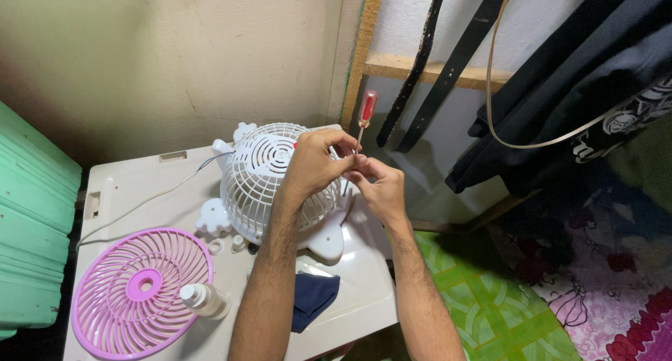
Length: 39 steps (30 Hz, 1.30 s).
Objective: The person wipes the white fan cage with a blue cloth, then reattaches the cage to the fan base. They secure the cage using a screwdriver and tighten the screws. The person then attaches the front grill to the fan.
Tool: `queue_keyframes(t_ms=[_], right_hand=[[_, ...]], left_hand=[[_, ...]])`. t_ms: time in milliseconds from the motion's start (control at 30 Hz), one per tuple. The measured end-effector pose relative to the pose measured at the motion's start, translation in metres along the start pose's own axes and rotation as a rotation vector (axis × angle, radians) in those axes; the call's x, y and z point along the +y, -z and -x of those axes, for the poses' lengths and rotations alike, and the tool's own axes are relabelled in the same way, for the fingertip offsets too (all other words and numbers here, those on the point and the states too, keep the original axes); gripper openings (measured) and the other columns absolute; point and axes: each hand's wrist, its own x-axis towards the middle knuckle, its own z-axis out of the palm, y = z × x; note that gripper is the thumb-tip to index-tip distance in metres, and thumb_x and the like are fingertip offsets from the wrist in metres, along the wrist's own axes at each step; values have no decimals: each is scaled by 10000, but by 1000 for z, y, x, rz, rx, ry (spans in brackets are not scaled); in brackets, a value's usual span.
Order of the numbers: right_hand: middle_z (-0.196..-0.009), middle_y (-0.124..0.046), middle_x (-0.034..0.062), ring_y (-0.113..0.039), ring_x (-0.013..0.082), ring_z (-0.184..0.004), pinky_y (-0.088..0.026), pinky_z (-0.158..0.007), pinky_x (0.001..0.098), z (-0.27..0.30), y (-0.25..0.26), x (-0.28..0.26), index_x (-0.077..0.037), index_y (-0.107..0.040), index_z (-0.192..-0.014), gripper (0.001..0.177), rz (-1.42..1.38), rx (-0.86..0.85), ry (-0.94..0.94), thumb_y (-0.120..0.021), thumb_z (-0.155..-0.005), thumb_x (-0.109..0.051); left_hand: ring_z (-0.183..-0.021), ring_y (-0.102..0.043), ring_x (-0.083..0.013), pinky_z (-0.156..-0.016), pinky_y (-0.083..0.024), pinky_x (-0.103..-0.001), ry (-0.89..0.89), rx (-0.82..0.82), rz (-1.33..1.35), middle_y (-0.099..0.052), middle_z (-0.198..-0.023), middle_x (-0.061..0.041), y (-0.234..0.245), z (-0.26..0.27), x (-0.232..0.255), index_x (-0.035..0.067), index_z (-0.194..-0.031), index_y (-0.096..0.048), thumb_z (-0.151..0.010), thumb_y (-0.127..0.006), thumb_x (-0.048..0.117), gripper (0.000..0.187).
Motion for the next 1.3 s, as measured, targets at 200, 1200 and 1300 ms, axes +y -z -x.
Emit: queue_keyframes(t_ms=[200,1200,1300], right_hand=[[-900,-807,54,-756,96,-820,-600,-762,271,2,-3,8,-17,-750,-1042,191,-2,18,28,-814,-880,-95],[-871,-751,64,-723,176,-773,-561,-702,326,6,-4,6,-62,-772,-889,210,185,66,48,-910,-758,-149],[-873,-760,58,-731,147,-790,-569,-727,305,9,-8,12,-47,-754,-926,225,139,70,11,-894,-785,-153]], left_hand=[[-724,-754,-108,-616,-583,-266,79,-34,69,-781,-804,-37,-1,0,-5,50,-932,-762,-790,-850,136,188],[-667,-733,-91,-591,-586,-241,129,-74,32,-771,-748,-38,-3,-1,0,41,-880,-778,-806,-863,172,173],[-654,-741,-91,-583,-597,-249,175,-48,63,-771,-729,-52,-3,1,0,8,-833,-755,-796,-856,123,157]])
